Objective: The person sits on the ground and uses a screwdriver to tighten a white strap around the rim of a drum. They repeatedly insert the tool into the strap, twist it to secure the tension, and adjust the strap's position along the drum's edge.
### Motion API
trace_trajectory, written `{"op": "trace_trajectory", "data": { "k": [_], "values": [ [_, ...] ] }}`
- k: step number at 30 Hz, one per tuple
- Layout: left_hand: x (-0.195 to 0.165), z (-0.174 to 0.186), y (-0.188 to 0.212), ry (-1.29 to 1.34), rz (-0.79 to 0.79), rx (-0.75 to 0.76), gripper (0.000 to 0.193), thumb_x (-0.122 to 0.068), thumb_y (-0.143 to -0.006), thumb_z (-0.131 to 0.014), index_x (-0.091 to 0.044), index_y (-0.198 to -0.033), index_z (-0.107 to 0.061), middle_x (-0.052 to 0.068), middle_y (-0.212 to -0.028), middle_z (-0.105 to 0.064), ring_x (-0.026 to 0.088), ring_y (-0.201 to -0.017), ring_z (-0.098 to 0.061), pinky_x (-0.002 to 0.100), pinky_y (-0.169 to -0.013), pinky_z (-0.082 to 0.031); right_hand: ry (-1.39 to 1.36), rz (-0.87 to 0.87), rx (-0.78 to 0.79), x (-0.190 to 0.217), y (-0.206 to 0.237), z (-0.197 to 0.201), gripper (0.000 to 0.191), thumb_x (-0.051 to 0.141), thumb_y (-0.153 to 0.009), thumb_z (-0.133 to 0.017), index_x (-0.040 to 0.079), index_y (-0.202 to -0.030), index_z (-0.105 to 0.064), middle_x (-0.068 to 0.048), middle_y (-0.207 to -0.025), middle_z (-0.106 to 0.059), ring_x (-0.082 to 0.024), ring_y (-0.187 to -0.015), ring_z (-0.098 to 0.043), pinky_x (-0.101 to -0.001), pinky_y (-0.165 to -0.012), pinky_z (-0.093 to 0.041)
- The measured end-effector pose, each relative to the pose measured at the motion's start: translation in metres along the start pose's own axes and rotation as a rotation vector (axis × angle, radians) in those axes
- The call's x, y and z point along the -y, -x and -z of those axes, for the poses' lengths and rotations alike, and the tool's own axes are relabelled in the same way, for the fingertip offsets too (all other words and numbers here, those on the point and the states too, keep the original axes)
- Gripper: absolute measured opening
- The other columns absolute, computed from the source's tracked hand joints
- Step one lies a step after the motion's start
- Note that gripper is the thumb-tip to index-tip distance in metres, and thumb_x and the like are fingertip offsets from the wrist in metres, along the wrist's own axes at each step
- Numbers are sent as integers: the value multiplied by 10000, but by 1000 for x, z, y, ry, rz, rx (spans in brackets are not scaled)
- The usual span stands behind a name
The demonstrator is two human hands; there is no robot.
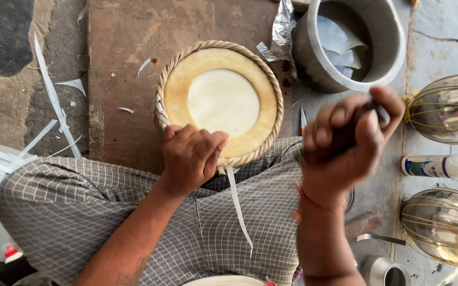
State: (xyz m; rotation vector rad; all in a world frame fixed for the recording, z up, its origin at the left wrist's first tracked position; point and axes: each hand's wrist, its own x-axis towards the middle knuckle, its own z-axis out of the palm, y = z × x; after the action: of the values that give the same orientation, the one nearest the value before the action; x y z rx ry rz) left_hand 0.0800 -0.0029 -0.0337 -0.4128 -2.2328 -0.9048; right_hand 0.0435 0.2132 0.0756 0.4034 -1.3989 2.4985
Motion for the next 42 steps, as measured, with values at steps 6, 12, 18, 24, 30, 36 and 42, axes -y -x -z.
{"op": "trace_trajectory", "data": {
  "k": [6, 12, 18, 24, 30, 36, 42],
  "values": [
    [3, -5, 13, -8, 4, 14, 195, -296, -1113, -535, -194, -1238, -644, -60, -744, -619, 126, -700, -570, 352, -810, -341, 42, 7, 33, -54, -24, -32, 233, 214, -1226, -602, 49, -1330, -473, -101, -894, -507, -173, -653, -504, -309, -539, -443],
    [-2, -4, 11, -4, -4, 49, 277, -222, -1121, -517, -148, -1370, -615, -64, -753, -619, 117, -696, -573, 363, -809, -334, -137, -190, 250, -67, -30, -32, 274, 326, -1122, -584, 108, -1263, -495, -55, -822, -534, -107, -485, -470, -265, -430, -428],
    [3, -5, 2, -12, -9, 21, 129, -124, -1039, -526, -64, -1144, -570, 3, -710, -551, 185, -645, -517, 394, -761, -335, 55, -452, 299, -102, -30, -39, 208, 196, -1161, -624, 55, -1236, -490, -19, -850, -520, -70, -543, -433, -229, -456, -397],
    [3, -6, 1, 35, -1, -2, 125, -111, -1069, -504, -36, -1156, -552, 32, -801, -580, 204, -718, -553, 398, -790, -343, 979, 36, 285, -105, 0, -55, 347, 42, -1151, -634, 54, -1439, -440, -12, -1014, -505, -49, -771, -454, -180, -678, -431],
    [-3, 5, -15, 39, 47, 20, 76, -160, -1061, -598, -90, -1088, -600, 23, -770, -608, 201, -723, -559, 393, -786, -355, 1001, 40, 256, -101, -1, -54, 523, 63, -1096, -648, 31, -1550, -389, -38, -997, -468, -92, -798, -393, -234, -725, -388],
    [-38, 24, 29, 19, 364, 78, 146, -207, -981, -696, -81, -909, -680, 44, -723, -661, 216, -660, -568, 410, -676, -406, 751, 24, 270, -90, 12, -24, 731, 309, -1049, -664, 115, -1625, -258, -59, -1185, -564, -114, -981, -609, -266, -784, -569],
    [-43, -7, 58, 292, 671, 121, 294, -292, -876, -817, -26, -864, -693, 83, -776, -723, 216, -691, -705, 353, -621, -534, 651, -35, 231, -104, 32, -5, 661, 396, -1080, -673, 82, -1575, -369, -92, -1249, -577, -151, -1035, -650, -316, -880, -602]
  ]
}}
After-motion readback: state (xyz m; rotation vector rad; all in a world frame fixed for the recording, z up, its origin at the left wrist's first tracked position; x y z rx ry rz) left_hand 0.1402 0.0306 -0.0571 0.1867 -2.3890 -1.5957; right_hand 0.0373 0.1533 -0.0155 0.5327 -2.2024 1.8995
